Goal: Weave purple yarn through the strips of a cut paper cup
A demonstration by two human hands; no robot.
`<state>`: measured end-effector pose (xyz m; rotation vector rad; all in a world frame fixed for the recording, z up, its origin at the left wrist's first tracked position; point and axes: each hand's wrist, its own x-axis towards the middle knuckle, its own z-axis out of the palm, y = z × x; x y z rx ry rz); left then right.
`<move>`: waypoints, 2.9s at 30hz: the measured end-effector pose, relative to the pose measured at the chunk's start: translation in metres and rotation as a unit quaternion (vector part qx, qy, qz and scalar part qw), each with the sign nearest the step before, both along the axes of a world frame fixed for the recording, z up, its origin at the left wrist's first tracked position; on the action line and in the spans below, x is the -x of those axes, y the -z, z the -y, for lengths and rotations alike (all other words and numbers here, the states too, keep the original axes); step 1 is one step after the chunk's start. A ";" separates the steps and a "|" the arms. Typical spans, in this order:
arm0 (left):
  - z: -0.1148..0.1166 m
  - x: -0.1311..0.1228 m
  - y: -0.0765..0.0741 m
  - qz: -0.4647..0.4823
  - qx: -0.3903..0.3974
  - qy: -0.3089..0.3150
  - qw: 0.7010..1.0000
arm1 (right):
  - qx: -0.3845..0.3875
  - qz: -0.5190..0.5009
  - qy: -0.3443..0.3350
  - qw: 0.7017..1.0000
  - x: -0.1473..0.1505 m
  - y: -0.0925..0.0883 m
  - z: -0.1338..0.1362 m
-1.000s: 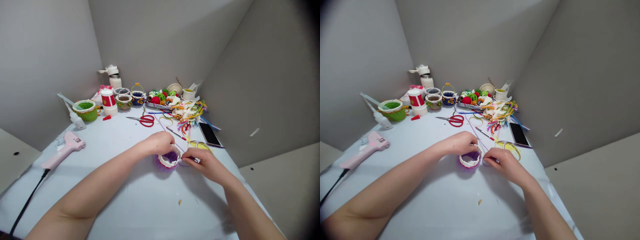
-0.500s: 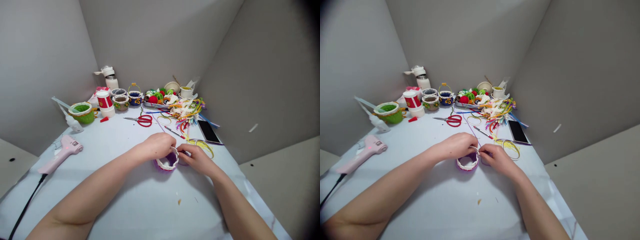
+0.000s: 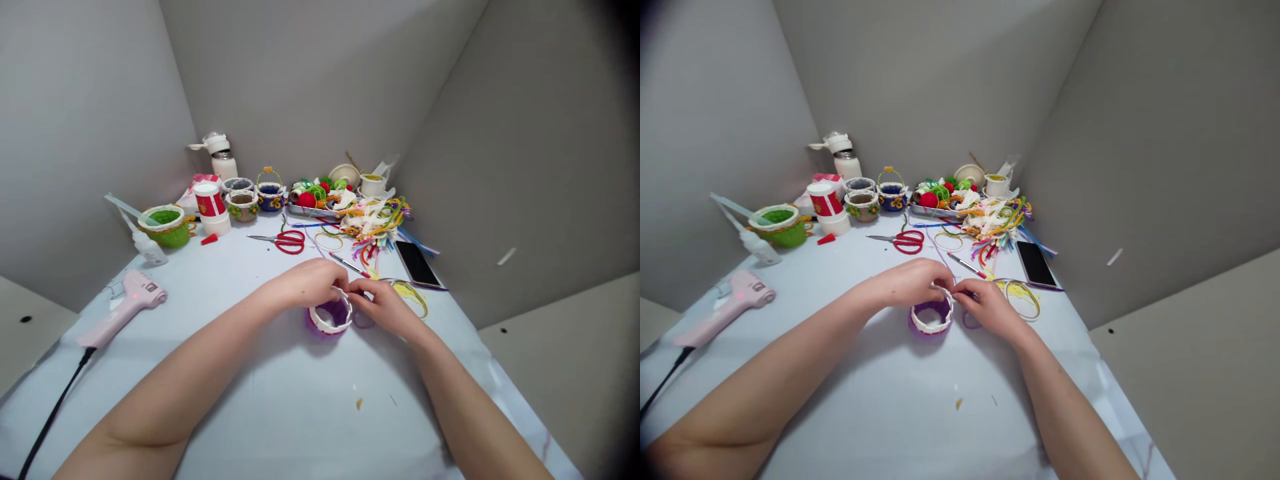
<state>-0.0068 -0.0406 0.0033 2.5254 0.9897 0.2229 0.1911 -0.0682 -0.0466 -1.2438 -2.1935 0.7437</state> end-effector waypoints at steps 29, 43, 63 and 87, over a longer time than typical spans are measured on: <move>-0.001 -0.008 0.008 -0.018 -0.015 -0.061 0.998 | 0.004 0.233 0.066 0.970 0.031 -0.061 0.004; 0.002 -0.007 0.001 -0.008 0.004 -0.051 0.999 | -0.140 0.331 -0.150 0.921 0.030 -0.082 0.017; 0.000 -0.006 0.005 -0.003 -0.014 -0.033 0.999 | 0.018 0.083 -0.076 0.994 -0.020 -0.044 0.009; 0.004 0.017 -0.030 -0.220 -0.074 -0.137 0.963 | 0.022 0.060 -0.109 0.992 0.020 -0.025 -0.040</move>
